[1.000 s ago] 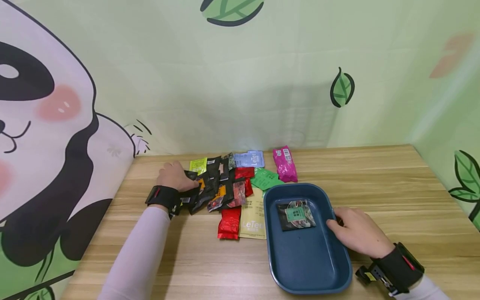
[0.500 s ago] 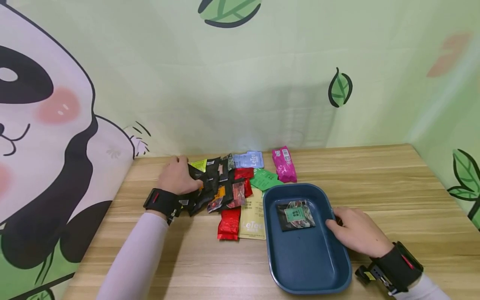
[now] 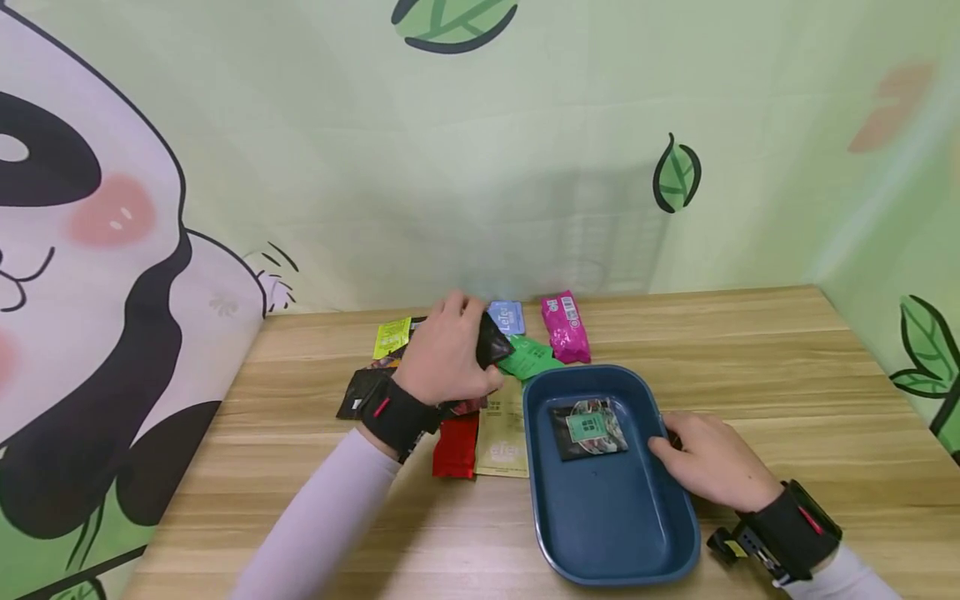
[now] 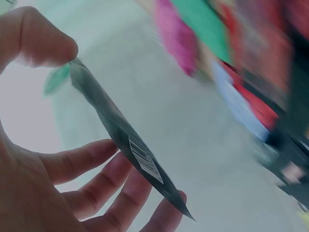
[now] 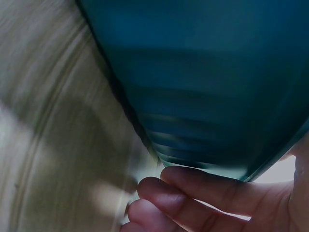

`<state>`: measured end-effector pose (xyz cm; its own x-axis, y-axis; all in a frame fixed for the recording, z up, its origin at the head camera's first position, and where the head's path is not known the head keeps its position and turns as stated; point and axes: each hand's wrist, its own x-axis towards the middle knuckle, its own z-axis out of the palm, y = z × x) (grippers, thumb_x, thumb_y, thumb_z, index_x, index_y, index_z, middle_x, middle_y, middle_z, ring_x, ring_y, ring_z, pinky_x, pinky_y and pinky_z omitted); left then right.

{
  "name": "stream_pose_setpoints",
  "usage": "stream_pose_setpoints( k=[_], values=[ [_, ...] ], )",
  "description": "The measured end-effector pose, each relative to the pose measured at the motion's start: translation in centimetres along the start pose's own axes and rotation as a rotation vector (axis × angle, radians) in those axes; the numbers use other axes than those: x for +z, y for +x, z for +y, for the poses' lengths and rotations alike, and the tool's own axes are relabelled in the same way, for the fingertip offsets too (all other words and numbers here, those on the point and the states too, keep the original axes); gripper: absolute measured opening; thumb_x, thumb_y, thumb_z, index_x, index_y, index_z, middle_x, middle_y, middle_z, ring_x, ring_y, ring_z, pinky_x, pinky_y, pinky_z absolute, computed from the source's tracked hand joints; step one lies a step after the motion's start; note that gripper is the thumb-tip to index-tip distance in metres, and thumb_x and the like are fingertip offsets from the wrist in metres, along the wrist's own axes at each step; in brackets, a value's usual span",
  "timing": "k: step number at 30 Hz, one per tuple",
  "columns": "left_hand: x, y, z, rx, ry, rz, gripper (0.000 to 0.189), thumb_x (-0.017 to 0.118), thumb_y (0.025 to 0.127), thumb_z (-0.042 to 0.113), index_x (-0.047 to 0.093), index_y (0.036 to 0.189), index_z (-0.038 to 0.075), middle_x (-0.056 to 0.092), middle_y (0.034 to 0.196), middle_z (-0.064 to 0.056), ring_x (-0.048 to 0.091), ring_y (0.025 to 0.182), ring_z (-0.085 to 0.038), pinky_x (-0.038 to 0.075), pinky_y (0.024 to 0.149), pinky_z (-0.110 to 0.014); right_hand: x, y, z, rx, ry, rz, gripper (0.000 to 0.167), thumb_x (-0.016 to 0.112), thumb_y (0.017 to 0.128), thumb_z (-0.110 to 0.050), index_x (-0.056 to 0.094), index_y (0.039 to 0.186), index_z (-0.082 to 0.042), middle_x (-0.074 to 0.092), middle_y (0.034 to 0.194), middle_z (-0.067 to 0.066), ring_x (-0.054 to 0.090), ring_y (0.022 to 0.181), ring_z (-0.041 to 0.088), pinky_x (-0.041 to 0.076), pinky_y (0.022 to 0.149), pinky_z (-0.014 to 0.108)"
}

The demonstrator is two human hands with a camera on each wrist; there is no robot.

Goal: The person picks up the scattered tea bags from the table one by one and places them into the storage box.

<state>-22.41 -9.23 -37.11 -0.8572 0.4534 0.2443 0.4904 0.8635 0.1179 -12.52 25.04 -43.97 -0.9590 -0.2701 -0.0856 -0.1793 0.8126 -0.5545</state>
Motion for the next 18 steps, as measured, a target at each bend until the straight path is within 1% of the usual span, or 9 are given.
stream_pose_setpoints(
  k=[2,5,7,10,12,14,17,18],
  values=[
    [0.0,0.1,1.7,0.053,-0.002,0.008,0.085,0.078,0.071,0.043,0.055,0.141,0.002,0.055,0.129,-0.017,0.060,0.105,-0.034,0.059,0.084,-0.046,0.0,0.0,0.0,0.001,0.002,-0.001,0.016,0.060,0.102,-0.023,0.066,0.090,-0.014,0.053,0.068,-0.002,0.049,0.062,0.012,0.035,0.056,0.026],
    [0.1,0.1,4.2,0.115,-0.021,-0.003,0.087,0.079,0.072,0.044,0.054,0.143,0.002,0.055,0.132,-0.016,0.060,0.108,-0.034,0.060,0.084,-0.044,0.0,0.0,-0.1,0.005,0.002,-0.002,0.016,0.059,0.102,-0.023,0.068,0.093,-0.014,0.054,0.069,-0.002,0.049,0.062,0.012,0.036,0.056,0.026],
    [0.3,0.1,5.7,0.161,-0.030,-0.018,0.085,0.078,0.072,0.045,0.054,0.143,0.004,0.055,0.132,-0.014,0.059,0.107,-0.031,0.060,0.084,-0.041,0.0,0.0,-0.1,0.007,0.000,-0.002,0.016,0.060,0.102,-0.023,0.068,0.094,-0.013,0.054,0.069,-0.003,0.049,0.062,0.012,0.036,0.056,0.027],
    [0.7,0.0,7.8,0.228,-0.033,-0.035,0.080,0.076,0.071,0.045,0.057,0.138,0.006,0.055,0.128,-0.011,0.057,0.104,-0.025,0.059,0.083,-0.035,0.0,0.0,0.0,0.008,-0.007,-0.002,0.016,0.060,0.102,-0.023,0.067,0.091,-0.015,0.052,0.068,-0.003,0.048,0.061,0.012,0.035,0.056,0.027],
    [1.0,0.0,8.9,0.268,-0.026,-0.044,0.077,0.075,0.072,0.045,0.058,0.136,0.007,0.055,0.124,-0.009,0.055,0.100,-0.022,0.057,0.082,-0.032,0.0,0.0,0.0,0.006,-0.009,-0.003,0.017,0.060,0.102,-0.023,0.066,0.089,-0.016,0.052,0.068,-0.003,0.048,0.061,0.012,0.035,0.056,0.026],
    [1.2,-0.1,9.9,0.294,-0.023,-0.057,0.076,0.075,0.072,0.046,0.058,0.135,0.009,0.055,0.122,-0.007,0.054,0.099,-0.019,0.057,0.080,-0.030,0.0,0.1,0.0,0.006,-0.008,-0.006,0.018,0.059,0.102,-0.024,0.065,0.087,-0.017,0.051,0.067,-0.003,0.048,0.061,0.012,0.035,0.056,0.026],
    [1.6,-0.2,10.8,0.314,-0.028,-0.076,0.078,0.077,0.072,0.048,0.058,0.137,0.010,0.055,0.123,-0.006,0.054,0.098,-0.018,0.057,0.079,-0.030,0.0,0.1,0.0,0.006,-0.002,-0.008,0.017,0.059,0.103,-0.024,0.067,0.090,-0.017,0.053,0.068,-0.003,0.049,0.061,0.011,0.036,0.056,0.027],
    [1.7,-0.3,11.0,0.317,-0.032,-0.085,0.080,0.076,0.072,0.050,0.056,0.140,0.012,0.055,0.126,-0.006,0.055,0.101,-0.018,0.058,0.081,-0.030,0.0,0.1,0.0,0.006,-0.001,-0.008,0.016,0.059,0.102,-0.024,0.068,0.090,-0.017,0.053,0.068,-0.003,0.050,0.061,0.011,0.036,0.056,0.027]
  ],
)
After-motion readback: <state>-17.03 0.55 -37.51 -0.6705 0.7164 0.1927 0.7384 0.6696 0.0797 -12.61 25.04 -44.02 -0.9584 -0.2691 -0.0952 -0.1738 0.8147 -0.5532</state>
